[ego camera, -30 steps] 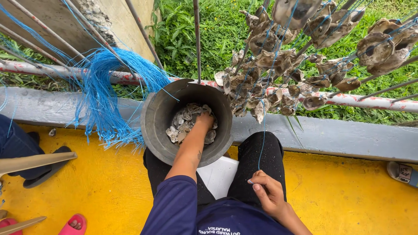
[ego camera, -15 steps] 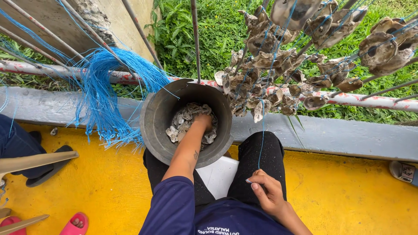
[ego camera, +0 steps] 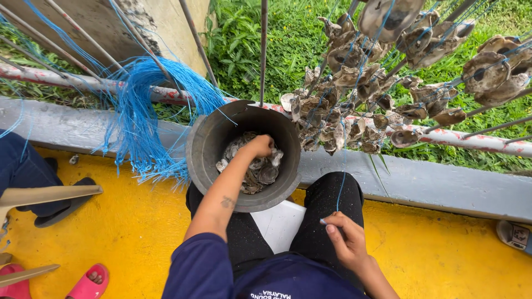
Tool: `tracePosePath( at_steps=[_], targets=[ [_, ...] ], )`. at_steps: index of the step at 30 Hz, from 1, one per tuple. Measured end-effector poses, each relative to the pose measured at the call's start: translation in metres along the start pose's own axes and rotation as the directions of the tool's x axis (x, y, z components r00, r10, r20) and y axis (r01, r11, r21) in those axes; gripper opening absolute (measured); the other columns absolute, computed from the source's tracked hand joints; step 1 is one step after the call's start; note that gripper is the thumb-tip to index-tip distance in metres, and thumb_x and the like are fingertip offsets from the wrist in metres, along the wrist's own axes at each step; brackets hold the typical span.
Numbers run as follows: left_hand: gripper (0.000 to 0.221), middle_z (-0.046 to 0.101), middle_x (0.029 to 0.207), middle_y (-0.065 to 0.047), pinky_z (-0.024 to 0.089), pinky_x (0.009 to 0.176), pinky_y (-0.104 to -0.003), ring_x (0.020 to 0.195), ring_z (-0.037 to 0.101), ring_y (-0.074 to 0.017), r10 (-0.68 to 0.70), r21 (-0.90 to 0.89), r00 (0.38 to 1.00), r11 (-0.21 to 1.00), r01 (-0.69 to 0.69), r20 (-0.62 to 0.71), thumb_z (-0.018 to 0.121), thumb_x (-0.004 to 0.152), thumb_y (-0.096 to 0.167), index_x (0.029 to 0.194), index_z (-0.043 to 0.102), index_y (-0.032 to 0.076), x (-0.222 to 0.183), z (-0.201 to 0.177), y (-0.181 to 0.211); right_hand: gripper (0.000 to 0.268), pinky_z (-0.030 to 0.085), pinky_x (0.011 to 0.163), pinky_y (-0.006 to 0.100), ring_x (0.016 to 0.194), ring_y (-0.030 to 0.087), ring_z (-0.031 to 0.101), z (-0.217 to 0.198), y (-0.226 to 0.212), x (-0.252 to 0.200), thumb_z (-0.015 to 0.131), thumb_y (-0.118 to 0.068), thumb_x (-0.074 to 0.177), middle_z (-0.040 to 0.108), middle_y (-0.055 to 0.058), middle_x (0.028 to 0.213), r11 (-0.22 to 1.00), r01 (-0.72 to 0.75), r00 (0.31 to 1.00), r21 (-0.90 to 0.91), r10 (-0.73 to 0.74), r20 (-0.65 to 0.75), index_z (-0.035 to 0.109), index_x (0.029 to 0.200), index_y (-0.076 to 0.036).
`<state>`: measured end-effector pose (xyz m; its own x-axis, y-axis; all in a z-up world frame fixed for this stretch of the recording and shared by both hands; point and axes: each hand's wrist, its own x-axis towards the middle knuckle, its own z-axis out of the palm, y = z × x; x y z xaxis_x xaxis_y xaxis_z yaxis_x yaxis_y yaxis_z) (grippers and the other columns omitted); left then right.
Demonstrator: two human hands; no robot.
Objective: Tying oyster shells onto blue plastic strings for aquaculture.
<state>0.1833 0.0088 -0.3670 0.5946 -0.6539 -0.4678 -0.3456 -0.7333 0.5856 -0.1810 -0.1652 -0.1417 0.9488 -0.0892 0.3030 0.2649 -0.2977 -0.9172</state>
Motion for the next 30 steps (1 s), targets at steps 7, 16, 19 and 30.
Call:
tracePosePath(
  at_steps=[7, 16, 19, 30],
  targets=[
    [0.02, 0.075, 0.087, -0.009, 0.057, 0.077, -0.035, 0.086, 0.073, -0.0212, 0.119, -0.364, 0.924, 0.895, -0.259, -0.363, 0.079, 0.082, 0.008, 0.096, 0.065, 0.003, -0.118, -0.098, 0.092, 0.014, 0.045, 0.064, 0.027, 0.068, 0.014, 0.054, -0.008, -0.006, 0.044, 0.057, -0.003, 0.097, 0.059, 0.004, 0.08, 0.967, -0.188, 0.978, -0.172, 0.169, -0.122, 0.066, 0.109, -0.001],
    [0.022, 0.072, 0.107, -0.004, 0.056, 0.092, -0.03, 0.1, 0.069, -0.0139, 0.161, -0.808, 0.849, 0.26, -0.528, -0.503, 0.071, 0.098, 0.006, 0.119, 0.066, 0.002, -0.158, -0.097, 0.136, 0.012, 0.047, 0.061, 0.025, 0.067, 0.009, 0.058, -0.012, -0.041, 0.115, 0.063, -0.005, 0.1, 0.064, 0.002, 0.08, 0.95, -0.043, 0.99, -0.309, 0.0, -0.139, 0.068, 0.111, -0.002],
    [0.025, 0.073, 0.109, -0.005, 0.056, 0.091, -0.032, 0.101, 0.07, -0.0141, 0.22, -0.908, 0.881, -0.084, -0.411, -0.419, 0.069, 0.099, 0.008, 0.123, 0.065, 0.003, -0.168, -0.097, 0.153, 0.012, 0.049, 0.062, 0.025, 0.071, 0.009, 0.061, -0.01, -0.061, 0.136, 0.067, -0.004, 0.099, 0.068, 0.003, 0.084, 0.939, 0.029, 0.981, -0.342, -0.092, -0.169, 0.069, 0.111, -0.003],
    [0.047, 0.071, 0.117, -0.007, 0.057, 0.104, -0.042, 0.109, 0.07, -0.0202, 0.537, -0.903, 0.768, -0.411, -0.123, -0.349, 0.071, 0.101, 0.016, 0.142, 0.056, -0.001, -0.176, -0.094, 0.177, 0.011, 0.048, 0.06, 0.024, 0.077, 0.012, 0.063, 0.002, -0.103, 0.167, 0.07, 0.0, 0.097, 0.067, 0.008, 0.096, 0.894, 0.169, 0.968, -0.416, -0.231, -0.104, 0.07, 0.108, -0.002]
  ],
)
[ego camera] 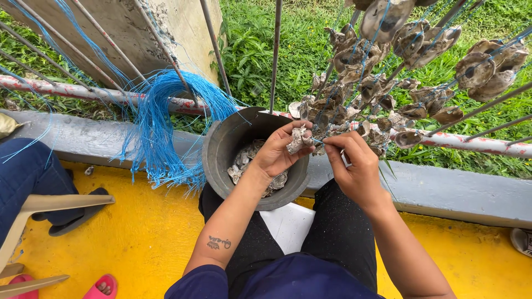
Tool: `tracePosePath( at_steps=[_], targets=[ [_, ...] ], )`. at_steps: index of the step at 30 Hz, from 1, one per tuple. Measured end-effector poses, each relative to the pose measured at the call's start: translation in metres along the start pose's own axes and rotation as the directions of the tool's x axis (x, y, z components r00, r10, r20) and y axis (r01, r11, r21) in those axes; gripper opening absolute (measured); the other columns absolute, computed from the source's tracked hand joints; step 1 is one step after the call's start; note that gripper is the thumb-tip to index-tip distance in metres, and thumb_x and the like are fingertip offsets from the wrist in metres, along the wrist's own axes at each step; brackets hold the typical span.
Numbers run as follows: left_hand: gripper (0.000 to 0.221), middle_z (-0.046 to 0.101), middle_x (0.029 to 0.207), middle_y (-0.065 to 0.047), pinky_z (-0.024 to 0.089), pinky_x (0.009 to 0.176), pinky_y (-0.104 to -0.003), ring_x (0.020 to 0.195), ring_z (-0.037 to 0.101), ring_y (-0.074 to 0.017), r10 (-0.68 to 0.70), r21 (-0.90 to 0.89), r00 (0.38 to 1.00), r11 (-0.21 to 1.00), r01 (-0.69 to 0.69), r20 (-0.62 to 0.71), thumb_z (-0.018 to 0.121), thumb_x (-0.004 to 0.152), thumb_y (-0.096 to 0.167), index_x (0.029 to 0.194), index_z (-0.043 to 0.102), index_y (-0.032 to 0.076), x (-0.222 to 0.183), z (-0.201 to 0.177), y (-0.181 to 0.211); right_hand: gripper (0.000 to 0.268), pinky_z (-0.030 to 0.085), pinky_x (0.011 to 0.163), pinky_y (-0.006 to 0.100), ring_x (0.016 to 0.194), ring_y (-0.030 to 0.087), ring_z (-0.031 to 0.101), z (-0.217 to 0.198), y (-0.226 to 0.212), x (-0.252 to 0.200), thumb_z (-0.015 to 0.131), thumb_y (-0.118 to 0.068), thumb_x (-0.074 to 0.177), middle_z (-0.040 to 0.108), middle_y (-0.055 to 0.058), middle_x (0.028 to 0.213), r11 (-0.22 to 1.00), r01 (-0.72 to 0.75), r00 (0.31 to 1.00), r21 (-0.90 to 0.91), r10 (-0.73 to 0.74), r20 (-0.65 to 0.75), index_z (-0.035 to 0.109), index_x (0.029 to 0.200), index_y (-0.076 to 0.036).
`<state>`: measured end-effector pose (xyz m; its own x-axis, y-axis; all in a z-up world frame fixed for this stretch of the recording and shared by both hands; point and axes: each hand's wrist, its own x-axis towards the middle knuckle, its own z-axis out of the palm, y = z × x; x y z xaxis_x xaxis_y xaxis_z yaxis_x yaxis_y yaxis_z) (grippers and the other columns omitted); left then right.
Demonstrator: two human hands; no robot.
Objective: Tying oyster shells onto blue plastic strings for aquaculture.
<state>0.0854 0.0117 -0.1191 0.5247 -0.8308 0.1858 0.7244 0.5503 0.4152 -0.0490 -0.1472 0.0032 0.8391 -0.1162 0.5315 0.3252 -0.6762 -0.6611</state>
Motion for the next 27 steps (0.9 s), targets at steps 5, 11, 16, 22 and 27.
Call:
tracePosePath(
  at_steps=[5, 11, 16, 22, 27],
  targets=[
    [0.046, 0.071, 0.117, -0.009, 0.059, 0.101, -0.041, 0.108, 0.071, -0.0212, -0.013, 0.034, 1.0, 0.999, 0.012, 0.015, 0.071, 0.1, 0.015, 0.141, 0.056, 0.0, 0.003, 0.006, -0.008, 0.011, 0.054, 0.067, 0.027, 0.083, 0.017, 0.068, -0.001, -0.002, 0.001, 0.07, 0.002, 0.097, 0.067, 0.01, 0.097, 1.0, 0.028, 1.0, 0.009, -0.028, -0.004, 0.069, 0.108, 0.0],
    [0.043, 0.071, 0.117, -0.009, 0.059, 0.101, -0.04, 0.109, 0.07, -0.019, -0.03, 0.083, 0.999, 0.996, 0.033, -0.032, 0.071, 0.1, 0.014, 0.139, 0.058, 0.0, 0.002, 0.011, -0.01, 0.012, 0.056, 0.075, 0.03, 0.088, 0.02, 0.069, -0.002, -0.001, -0.001, 0.07, 0.003, 0.097, 0.068, 0.012, 0.1, 0.998, 0.064, 0.998, 0.0, -0.064, -0.016, 0.068, 0.108, 0.001],
    [0.042, 0.071, 0.117, -0.01, 0.059, 0.1, -0.039, 0.108, 0.07, -0.0192, -0.053, 0.137, 0.998, 0.989, 0.057, -0.032, 0.07, 0.101, 0.013, 0.139, 0.059, 0.0, 0.0, 0.012, -0.009, 0.013, 0.057, 0.076, 0.03, 0.087, 0.02, 0.07, -0.003, -0.001, -0.005, 0.07, 0.003, 0.096, 0.068, 0.012, 0.1, 0.999, 0.049, 0.999, 0.006, -0.049, -0.014, 0.068, 0.109, 0.001],
    [0.036, 0.071, 0.118, -0.008, 0.059, 0.1, -0.037, 0.108, 0.07, -0.0172, 0.0, 0.282, 0.996, 0.959, 0.027, -0.095, 0.07, 0.099, 0.012, 0.132, 0.062, 0.001, -0.002, 0.018, -0.007, 0.012, 0.052, 0.067, 0.027, 0.081, 0.015, 0.066, -0.003, 0.001, -0.013, 0.07, 0.0, 0.096, 0.067, 0.009, 0.095, 0.999, 0.024, 1.0, 0.021, -0.024, -0.006, 0.068, 0.108, 0.0],
    [0.028, 0.072, 0.112, -0.005, 0.056, 0.096, -0.03, 0.102, 0.068, -0.0122, 0.078, 0.553, 0.99, 0.833, 0.0, -0.118, 0.069, 0.101, 0.008, 0.127, 0.068, 0.0, -0.004, 0.026, -0.008, 0.005, 0.04, 0.056, 0.025, 0.066, 0.01, 0.05, 0.0, 0.008, -0.021, 0.068, -0.003, 0.097, 0.065, 0.004, 0.089, 0.999, -0.043, 0.999, -0.012, 0.043, -0.01, 0.069, 0.103, -0.002]
  ],
)
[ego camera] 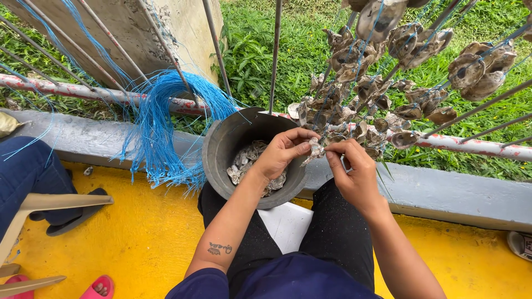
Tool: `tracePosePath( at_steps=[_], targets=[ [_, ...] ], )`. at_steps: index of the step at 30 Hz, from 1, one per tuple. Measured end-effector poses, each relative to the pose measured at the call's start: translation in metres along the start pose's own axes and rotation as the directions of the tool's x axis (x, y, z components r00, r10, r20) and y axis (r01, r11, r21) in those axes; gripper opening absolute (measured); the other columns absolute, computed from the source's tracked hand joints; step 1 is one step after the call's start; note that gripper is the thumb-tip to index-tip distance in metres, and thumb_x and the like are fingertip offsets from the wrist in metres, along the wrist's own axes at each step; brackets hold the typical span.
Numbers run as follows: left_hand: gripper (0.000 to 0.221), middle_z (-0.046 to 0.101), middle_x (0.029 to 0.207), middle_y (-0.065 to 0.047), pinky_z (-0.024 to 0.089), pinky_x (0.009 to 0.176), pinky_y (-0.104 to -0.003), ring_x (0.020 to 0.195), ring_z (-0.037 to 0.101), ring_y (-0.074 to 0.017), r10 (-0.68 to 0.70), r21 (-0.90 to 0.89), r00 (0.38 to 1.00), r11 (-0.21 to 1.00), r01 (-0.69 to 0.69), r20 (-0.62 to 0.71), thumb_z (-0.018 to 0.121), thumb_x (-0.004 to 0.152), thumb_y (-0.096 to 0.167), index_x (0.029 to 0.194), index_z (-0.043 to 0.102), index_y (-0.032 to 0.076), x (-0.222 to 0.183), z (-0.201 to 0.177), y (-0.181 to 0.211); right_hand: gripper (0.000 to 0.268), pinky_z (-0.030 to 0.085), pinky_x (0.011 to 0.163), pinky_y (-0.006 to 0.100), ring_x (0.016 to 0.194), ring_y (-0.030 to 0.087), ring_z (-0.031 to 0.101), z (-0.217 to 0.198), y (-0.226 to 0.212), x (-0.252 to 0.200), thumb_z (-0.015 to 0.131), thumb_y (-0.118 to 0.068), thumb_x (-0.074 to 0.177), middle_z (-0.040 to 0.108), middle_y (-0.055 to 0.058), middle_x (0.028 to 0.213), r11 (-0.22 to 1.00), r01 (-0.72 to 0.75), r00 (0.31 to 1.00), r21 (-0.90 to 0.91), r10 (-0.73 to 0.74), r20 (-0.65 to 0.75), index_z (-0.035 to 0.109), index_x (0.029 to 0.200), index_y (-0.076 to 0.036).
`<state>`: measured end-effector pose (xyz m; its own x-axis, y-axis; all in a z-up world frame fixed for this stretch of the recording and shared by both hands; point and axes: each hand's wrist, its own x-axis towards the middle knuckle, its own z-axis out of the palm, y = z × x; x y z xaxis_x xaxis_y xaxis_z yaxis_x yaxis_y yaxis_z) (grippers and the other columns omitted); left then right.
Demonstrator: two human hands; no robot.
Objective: Tying oyster shells onto blue plastic strings for aquaculture.
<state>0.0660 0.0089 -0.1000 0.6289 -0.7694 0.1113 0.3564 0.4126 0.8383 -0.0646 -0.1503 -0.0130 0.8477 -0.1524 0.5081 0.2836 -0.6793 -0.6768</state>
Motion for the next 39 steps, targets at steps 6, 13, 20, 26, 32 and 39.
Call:
tracePosePath(
  at_steps=[6, 13, 20, 26, 32, 39],
  targets=[
    [0.027, 0.072, 0.109, -0.004, 0.055, 0.095, -0.031, 0.101, 0.067, -0.0116, 0.056, 0.116, 0.998, 0.992, -0.056, 0.0, 0.071, 0.1, 0.009, 0.126, 0.068, 0.001, -0.005, 0.011, 0.007, 0.018, 0.045, 0.072, 0.021, 0.086, 0.007, 0.052, 0.018, 0.029, -0.022, 0.063, -0.013, 0.103, 0.057, 0.004, 0.105, 0.829, -0.233, 0.972, 0.508, 0.221, 0.084, 0.058, 0.12, -0.008],
    [0.031, 0.071, 0.114, -0.002, 0.055, 0.097, -0.03, 0.105, 0.067, -0.0106, 0.033, 0.314, 0.999, 0.949, -0.039, 0.024, 0.071, 0.097, 0.013, 0.126, 0.065, 0.003, -0.012, 0.02, -0.008, 0.035, 0.044, 0.069, 0.029, 0.094, 0.018, 0.05, 0.015, 0.012, -0.02, 0.074, -0.018, 0.088, 0.048, 0.014, 0.118, 0.99, -0.097, 0.991, 0.106, 0.087, 0.099, 0.063, 0.119, -0.004],
    [0.053, 0.066, 0.118, -0.008, 0.054, 0.101, -0.034, 0.114, 0.065, -0.0168, -0.022, 0.328, 0.999, 0.945, 0.005, 0.048, 0.079, 0.089, 0.011, 0.135, 0.052, 0.006, -0.023, 0.037, -0.021, 0.01, 0.047, 0.087, 0.029, 0.107, 0.018, 0.056, 0.027, 0.037, -0.048, 0.068, -0.013, 0.102, 0.056, 0.008, 0.119, 0.986, -0.067, 0.998, 0.151, 0.067, 0.003, 0.067, 0.105, -0.004],
    [0.055, 0.061, 0.119, -0.007, 0.057, 0.097, -0.037, 0.113, 0.063, -0.0162, -0.053, 0.223, 0.998, 0.974, 0.041, 0.045, 0.082, 0.087, 0.016, 0.132, 0.052, 0.007, -0.026, 0.035, -0.059, 0.009, 0.047, 0.087, 0.028, 0.107, 0.017, 0.055, 0.034, 0.045, -0.069, 0.07, -0.007, 0.097, 0.051, 0.007, 0.121, 0.935, -0.099, 0.994, 0.34, 0.107, -0.006, 0.069, 0.105, -0.005],
    [0.032, 0.062, 0.098, -0.005, 0.056, 0.078, -0.035, 0.089, 0.062, -0.0155, 0.042, 0.574, 0.998, 0.819, -0.011, -0.041, 0.079, 0.088, 0.018, 0.111, 0.063, 0.003, -0.039, 0.047, -0.057, 0.013, 0.049, 0.094, 0.03, 0.109, 0.016, 0.055, 0.033, 0.049, -0.091, 0.071, 0.0, 0.094, 0.047, 0.008, 0.124, 0.932, -0.021, 0.997, 0.361, 0.046, -0.061, 0.07, 0.105, -0.006],
    [0.025, 0.059, 0.095, -0.007, 0.056, 0.076, -0.033, 0.088, 0.067, -0.0204, 0.169, 0.849, 0.983, 0.527, -0.03, -0.07, 0.078, 0.087, 0.019, 0.1, 0.062, 0.005, -0.054, 0.047, -0.06, 0.014, 0.048, 0.098, 0.034, 0.11, 0.02, 0.057, 0.024, 0.045, -0.116, 0.069, 0.003, 0.094, 0.057, 0.008, 0.114, 0.896, -0.003, 1.0, 0.443, 0.014, -0.021, 0.064, 0.104, -0.005]
  ],
)
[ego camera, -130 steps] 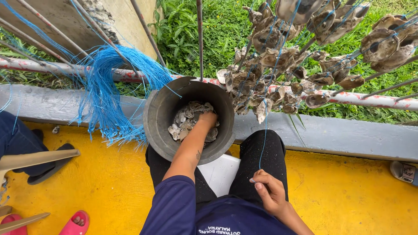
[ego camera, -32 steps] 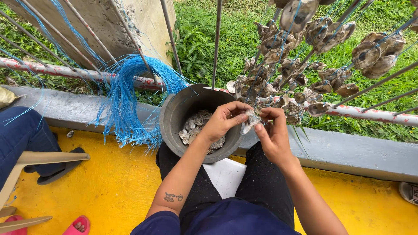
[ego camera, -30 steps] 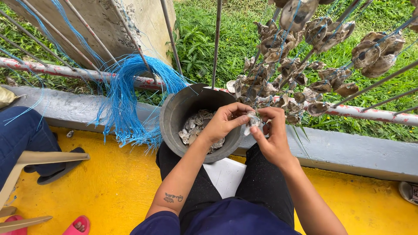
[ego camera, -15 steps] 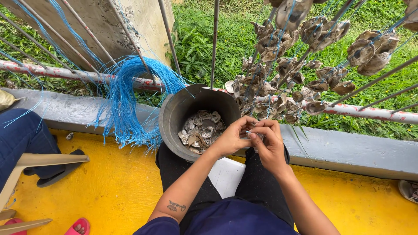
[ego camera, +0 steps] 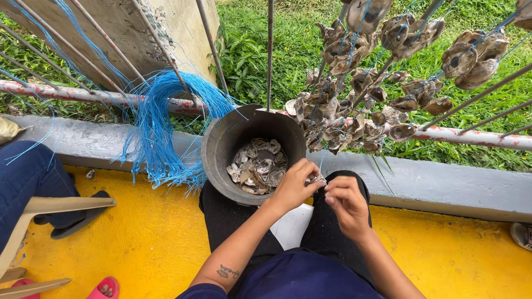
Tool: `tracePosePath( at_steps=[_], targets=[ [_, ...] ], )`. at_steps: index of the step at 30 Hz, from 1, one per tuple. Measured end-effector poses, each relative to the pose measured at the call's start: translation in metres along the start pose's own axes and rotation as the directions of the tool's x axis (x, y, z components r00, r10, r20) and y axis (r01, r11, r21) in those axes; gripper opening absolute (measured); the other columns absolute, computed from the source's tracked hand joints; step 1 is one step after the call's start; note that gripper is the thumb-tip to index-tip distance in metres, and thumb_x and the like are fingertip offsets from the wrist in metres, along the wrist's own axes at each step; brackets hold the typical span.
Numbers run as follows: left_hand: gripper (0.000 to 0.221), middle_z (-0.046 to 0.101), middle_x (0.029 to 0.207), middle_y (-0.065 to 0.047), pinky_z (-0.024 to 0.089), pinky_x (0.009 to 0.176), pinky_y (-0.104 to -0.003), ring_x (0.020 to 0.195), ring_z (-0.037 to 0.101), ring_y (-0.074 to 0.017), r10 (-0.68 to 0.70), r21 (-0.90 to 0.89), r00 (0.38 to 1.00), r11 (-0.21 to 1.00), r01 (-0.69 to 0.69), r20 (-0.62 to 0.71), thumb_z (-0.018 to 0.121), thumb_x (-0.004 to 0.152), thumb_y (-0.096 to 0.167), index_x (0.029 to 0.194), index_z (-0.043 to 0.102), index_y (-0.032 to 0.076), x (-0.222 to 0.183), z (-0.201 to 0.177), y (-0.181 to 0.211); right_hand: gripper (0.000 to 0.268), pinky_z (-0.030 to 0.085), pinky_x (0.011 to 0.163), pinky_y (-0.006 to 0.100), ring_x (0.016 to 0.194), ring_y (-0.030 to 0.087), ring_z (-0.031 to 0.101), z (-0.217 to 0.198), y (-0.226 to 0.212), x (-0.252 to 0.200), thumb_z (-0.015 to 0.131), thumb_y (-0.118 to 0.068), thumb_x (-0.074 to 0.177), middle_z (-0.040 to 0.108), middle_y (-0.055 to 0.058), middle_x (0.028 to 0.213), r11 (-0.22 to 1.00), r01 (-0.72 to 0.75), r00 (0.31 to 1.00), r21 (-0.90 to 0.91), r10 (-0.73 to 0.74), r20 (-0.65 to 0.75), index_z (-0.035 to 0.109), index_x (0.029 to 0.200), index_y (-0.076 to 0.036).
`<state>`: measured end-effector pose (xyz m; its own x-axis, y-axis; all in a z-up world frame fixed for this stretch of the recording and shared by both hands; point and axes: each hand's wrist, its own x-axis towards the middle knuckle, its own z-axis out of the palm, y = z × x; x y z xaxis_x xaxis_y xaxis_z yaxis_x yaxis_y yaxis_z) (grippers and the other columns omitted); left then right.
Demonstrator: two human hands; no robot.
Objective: Tying oyster shells onto blue plastic strings for aquaculture.
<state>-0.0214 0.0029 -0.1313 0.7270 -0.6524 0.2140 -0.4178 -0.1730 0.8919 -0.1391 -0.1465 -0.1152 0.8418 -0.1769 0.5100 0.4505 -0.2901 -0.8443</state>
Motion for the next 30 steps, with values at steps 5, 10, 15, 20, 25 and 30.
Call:
tracePosePath(
  at_steps=[5, 10, 15, 20, 25, 30],
  targets=[
    [0.028, 0.058, 0.092, -0.006, 0.054, 0.072, -0.034, 0.082, 0.064, -0.0194, -0.05, 0.029, 0.998, 0.998, 0.051, -0.042, 0.081, 0.086, 0.021, 0.098, 0.06, 0.005, -0.006, -0.001, -0.009, 0.011, 0.047, 0.11, 0.046, 0.105, 0.024, 0.068, 0.003, -0.014, -0.017, 0.068, 0.001, 0.094, 0.069, 0.008, 0.103, 0.996, 0.083, 0.991, 0.042, -0.087, 0.102, 0.063, 0.102, -0.005],
    [0.031, 0.058, 0.089, -0.005, 0.052, 0.068, -0.033, 0.077, 0.062, -0.0177, -0.101, 0.029, 0.992, 0.994, 0.103, -0.073, 0.083, 0.083, 0.022, 0.099, 0.063, 0.006, -0.004, -0.01, 0.001, 0.009, 0.047, 0.112, 0.051, 0.098, 0.024, 0.072, 0.0, -0.012, -0.04, 0.069, -0.001, 0.093, 0.071, 0.006, 0.095, 0.999, 0.042, 0.986, 0.009, -0.043, 0.159, 0.066, 0.1, -0.006],
    [0.04, 0.054, 0.089, -0.005, 0.052, 0.068, -0.032, 0.077, 0.059, -0.0172, -0.072, -0.011, 0.987, 0.997, 0.071, -0.145, 0.081, 0.084, 0.02, 0.12, 0.067, 0.008, 0.005, -0.015, 0.009, 0.008, 0.048, 0.112, 0.053, 0.09, 0.021, 0.071, -0.006, -0.02, -0.047, 0.07, -0.001, 0.092, 0.069, 0.005, 0.09, 1.0, 0.003, 0.988, 0.003, -0.003, 0.156, 0.067, 0.098, -0.006],
    [0.035, 0.052, 0.088, -0.006, 0.051, 0.068, -0.033, 0.075, 0.057, -0.0175, -0.021, -0.009, 0.982, 1.0, 0.019, -0.189, 0.08, 0.087, 0.019, 0.12, 0.072, 0.011, 0.012, -0.015, 0.013, 0.01, 0.049, 0.111, 0.054, 0.088, 0.02, 0.069, -0.012, -0.028, -0.037, 0.069, -0.001, 0.093, 0.069, 0.005, 0.089, 0.998, 0.065, 0.98, 0.021, -0.068, 0.185, 0.065, 0.1, -0.006],
    [0.029, 0.053, 0.088, -0.005, 0.051, 0.068, -0.033, 0.075, 0.058, -0.0167, -0.029, 0.011, 0.98, 0.999, 0.032, -0.198, 0.08, 0.087, 0.018, 0.115, 0.075, 0.011, 0.006, -0.018, 0.016, 0.01, 0.058, 0.095, 0.044, 0.082, 0.018, 0.065, -0.032, -0.012, -0.013, 0.065, 0.0, 0.096, 0.065, 0.004, 0.089, 0.994, 0.1, 0.988, -0.043, -0.094, 0.126, 0.063, 0.102, -0.007],
    [0.024, 0.052, 0.086, -0.006, 0.05, 0.066, -0.035, 0.074, 0.057, -0.0193, 0.068, 0.094, 0.964, 0.995, -0.045, -0.258, 0.081, 0.085, 0.014, 0.108, 0.075, 0.009, -0.003, -0.016, 0.021, 0.017, 0.048, 0.069, 0.035, 0.076, 0.024, 0.058, -0.018, -0.044, 0.055, 0.062, 0.008, 0.096, 0.058, 0.012, 0.088, 0.889, -0.029, 0.995, -0.456, 0.068, 0.07, 0.065, 0.109, -0.002]
  ],
)
